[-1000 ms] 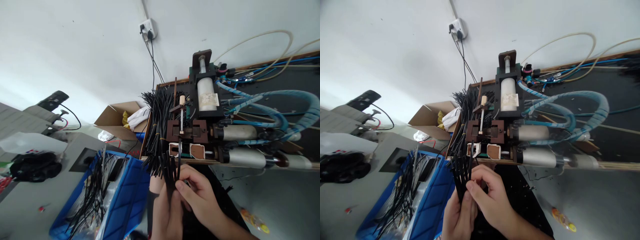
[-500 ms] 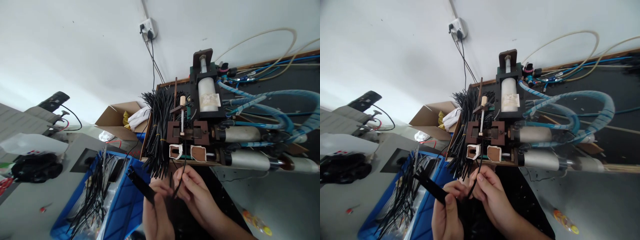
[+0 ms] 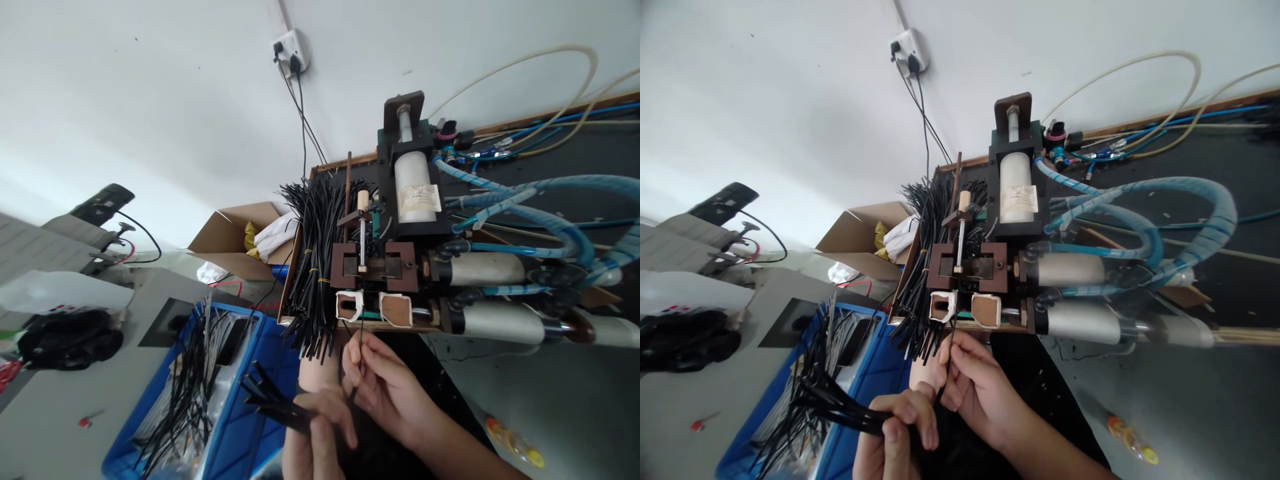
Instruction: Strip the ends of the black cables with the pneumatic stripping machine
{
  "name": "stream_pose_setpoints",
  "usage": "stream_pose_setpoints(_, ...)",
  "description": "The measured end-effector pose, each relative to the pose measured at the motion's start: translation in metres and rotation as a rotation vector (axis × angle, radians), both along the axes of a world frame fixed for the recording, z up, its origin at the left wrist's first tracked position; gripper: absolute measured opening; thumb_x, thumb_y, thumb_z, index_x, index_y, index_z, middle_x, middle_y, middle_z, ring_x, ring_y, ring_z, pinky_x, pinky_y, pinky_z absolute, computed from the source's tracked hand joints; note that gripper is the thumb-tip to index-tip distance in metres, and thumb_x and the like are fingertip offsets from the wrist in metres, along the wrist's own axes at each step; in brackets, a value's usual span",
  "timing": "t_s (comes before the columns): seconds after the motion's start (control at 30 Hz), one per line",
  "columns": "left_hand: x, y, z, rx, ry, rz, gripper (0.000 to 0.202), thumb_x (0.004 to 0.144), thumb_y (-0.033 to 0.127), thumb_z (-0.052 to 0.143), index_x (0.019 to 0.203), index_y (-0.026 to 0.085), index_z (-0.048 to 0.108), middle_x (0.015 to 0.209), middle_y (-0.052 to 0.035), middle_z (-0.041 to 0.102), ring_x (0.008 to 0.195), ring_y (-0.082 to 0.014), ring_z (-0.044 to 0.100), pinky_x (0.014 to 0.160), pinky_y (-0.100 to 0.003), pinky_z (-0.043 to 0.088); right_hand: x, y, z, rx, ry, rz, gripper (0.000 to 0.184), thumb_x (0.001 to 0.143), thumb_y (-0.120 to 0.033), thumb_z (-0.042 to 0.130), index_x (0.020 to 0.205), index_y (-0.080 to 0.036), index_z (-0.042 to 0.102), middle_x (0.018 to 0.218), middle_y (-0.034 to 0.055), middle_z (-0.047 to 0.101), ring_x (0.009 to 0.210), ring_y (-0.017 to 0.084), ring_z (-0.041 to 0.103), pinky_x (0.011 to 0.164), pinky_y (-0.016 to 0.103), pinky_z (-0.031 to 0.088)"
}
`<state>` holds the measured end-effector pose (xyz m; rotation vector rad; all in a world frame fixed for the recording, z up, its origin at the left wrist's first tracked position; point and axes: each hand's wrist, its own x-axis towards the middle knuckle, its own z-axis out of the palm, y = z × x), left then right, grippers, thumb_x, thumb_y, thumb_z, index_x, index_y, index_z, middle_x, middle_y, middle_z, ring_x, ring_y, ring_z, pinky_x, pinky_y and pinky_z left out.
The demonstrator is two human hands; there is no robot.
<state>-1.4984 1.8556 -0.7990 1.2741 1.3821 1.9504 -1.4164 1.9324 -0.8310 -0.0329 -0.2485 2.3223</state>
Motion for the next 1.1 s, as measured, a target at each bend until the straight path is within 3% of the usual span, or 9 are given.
stream_pose_setpoints(0.17,0.004,0.003,0.001,0.046,-0.053,0.064,0.035,0.111,0.035,0.056,0.082,0.019,0.066,0.053,0.0044,0.055,0.045,-0.0105,0.050,0.058,-0.024,0.048,0.000,0.002,0.002,-0.003,0.007,0.013,0.018,0.104,-0.030,0.072,0.092,-0.017,0.073,0.072,-0.0024,0.063,0.046,0.004,0.037,0.054,0.018,0.038)
stream_pose_setpoints(0.33,-0.008,-0.004,-0.008,-0.012,-0.027,-0.109,0.029,0.112,0.033,0.052,0.094,0.020,0.070,0.058,0.0015,0.062,0.051,-0.0132,0.057,0.064,-0.027,0.051,0.000,0.004,0.001,0.003,-0.006,0.015,0.019,0.102,-0.032,0.075,0.091,-0.016,0.073,0.070,-0.0021,0.063,0.046,0.005,0.036,0.052,0.018,0.037)
stream_pose_setpoints(0.47,-0.010,-0.005,-0.010,-0.004,-0.030,-0.143,0.030,0.113,0.032,0.048,0.096,0.021,0.070,0.059,0.0010,0.062,0.053,-0.0135,0.057,0.064,-0.027,0.050,-0.001,0.005,-0.001,0.002,-0.029,0.014,0.021,0.101,-0.034,0.077,0.090,-0.017,0.072,0.072,-0.0016,0.064,0.046,0.005,0.035,0.050,0.018,0.035)
stream_pose_setpoints(0.73,-0.002,0.005,0.005,0.011,0.003,-0.073,0.034,0.112,0.034,0.053,0.084,0.020,0.067,0.054,0.0033,0.057,0.047,-0.0109,0.053,0.060,-0.023,0.051,-0.001,0.007,0.000,-0.006,-0.053,0.018,0.023,0.098,-0.035,0.079,0.089,-0.016,0.071,0.071,-0.0017,0.064,0.045,0.004,0.035,0.049,0.018,0.035)
stream_pose_setpoints(0.93,-0.007,-0.002,-0.004,-0.018,-0.021,-0.119,0.033,0.112,0.032,0.053,0.086,0.020,0.070,0.054,0.0018,0.059,0.047,-0.0122,0.057,0.056,-0.024,0.051,-0.001,0.006,0.000,-0.002,-0.049,0.014,0.022,0.099,-0.034,0.078,0.089,-0.016,0.072,0.068,-0.0027,0.062,0.045,0.005,0.034,0.049,0.018,0.034)
stream_pose_setpoints(1.1,-0.008,-0.007,-0.007,-0.041,-0.064,-0.062,0.031,0.109,0.034,0.059,0.085,0.019,0.071,0.055,0.0027,0.059,0.045,-0.0116,0.055,0.059,-0.026,0.051,-0.002,0.006,0.000,-0.004,-0.071,-0.006,0.022,0.098,-0.034,0.079,0.088,-0.017,0.072,0.069,-0.0028,0.061,0.045,0.005,0.034,0.048,0.018,0.033)
